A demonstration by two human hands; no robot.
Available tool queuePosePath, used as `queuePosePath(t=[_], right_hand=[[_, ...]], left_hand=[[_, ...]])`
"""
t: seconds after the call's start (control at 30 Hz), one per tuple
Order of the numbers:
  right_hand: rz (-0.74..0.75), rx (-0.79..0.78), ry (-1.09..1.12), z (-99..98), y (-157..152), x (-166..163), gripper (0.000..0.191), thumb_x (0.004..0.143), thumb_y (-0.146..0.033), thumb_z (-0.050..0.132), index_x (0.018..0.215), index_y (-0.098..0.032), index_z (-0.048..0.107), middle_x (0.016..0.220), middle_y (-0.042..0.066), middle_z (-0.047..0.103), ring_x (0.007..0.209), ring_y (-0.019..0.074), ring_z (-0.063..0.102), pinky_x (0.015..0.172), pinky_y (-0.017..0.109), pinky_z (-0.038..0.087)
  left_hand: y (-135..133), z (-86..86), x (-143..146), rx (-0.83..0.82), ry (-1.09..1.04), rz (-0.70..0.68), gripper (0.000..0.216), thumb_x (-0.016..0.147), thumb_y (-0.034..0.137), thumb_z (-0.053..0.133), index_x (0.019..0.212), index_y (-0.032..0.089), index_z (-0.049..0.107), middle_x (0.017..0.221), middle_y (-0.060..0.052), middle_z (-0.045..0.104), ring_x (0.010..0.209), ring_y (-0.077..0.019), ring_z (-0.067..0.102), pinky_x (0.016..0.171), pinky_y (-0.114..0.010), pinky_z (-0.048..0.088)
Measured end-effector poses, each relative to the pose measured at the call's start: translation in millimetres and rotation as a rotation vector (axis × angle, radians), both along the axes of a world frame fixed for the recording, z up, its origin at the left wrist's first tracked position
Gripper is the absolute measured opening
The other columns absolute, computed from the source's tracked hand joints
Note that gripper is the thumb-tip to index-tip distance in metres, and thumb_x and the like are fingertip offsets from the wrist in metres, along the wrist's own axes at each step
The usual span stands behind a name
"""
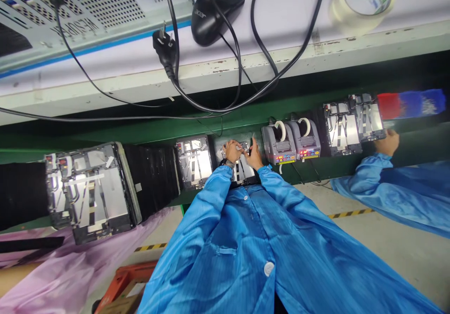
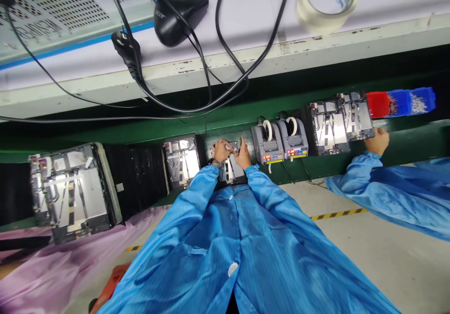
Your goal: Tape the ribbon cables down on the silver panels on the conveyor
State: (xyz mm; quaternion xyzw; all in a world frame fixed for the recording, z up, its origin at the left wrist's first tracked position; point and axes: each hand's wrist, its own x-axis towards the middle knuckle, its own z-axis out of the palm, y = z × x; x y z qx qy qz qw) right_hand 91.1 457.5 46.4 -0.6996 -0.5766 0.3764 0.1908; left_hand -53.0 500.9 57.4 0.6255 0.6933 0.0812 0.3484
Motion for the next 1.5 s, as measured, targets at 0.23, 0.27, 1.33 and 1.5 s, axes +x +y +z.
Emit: queuePosePath(t=[0.23,0.27,1.33,1.5], right_hand=[[0.025,-0.042,-0.076,16.2,2.1,-3.9,0.09,0.091,-0.026,0.053,0.167,-0.013,0.007,0.13,0.019,0.057,0.117,0.0283,0.06,0.103,0.045,0.05],[0.024,-0.042,-0.092,19.4,1.9,-2.7,0.089,0.091,-0.027,0.053,0.167,-0.012,0.008,0.13,0.019,0.057,0.116,0.0282,0.06,0.101,0.044,0.051],[0.666,0.242,-0.042,10.2,16.6,-63.1,0.056,0.083,-0.005,0.052,0.138,-0.018,0.059,0.11,0.011,0.067,0.107,0.0287,0.055,0.099,0.041,0.045],[0.657,0.248,-0.025,7.6,19.5,-66.5,0.053,0.089,-0.006,0.045,0.138,-0.022,0.06,0.109,0.009,0.067,0.108,0.027,0.055,0.101,0.04,0.044]], left_hand=[[12.0,16.3,-0.3,-0.066,0.004,-0.023,0.013,0.082,0.025,0.078,0.091,0.026,0.069,0.128,-0.005,0.065,0.129,-0.0285,0.052,0.115,-0.048,0.029],[9.7,21.4,-1.7,-0.042,-0.003,-0.005,0.014,0.084,0.024,0.076,0.096,0.026,0.069,0.129,-0.005,0.064,0.13,-0.0277,0.052,0.116,-0.047,0.03],[-92.5,-35.2,-34.8,0.241,-0.341,0.694,0.025,0.094,0.017,0.063,0.118,0.021,0.061,0.118,-0.012,0.066,0.112,-0.0252,0.064,0.104,-0.042,0.05],[-93.7,-37.6,-31.3,0.287,-0.371,0.722,0.02,0.096,0.018,0.063,0.116,0.021,0.063,0.118,-0.012,0.066,0.116,-0.0253,0.064,0.104,-0.041,0.048]])
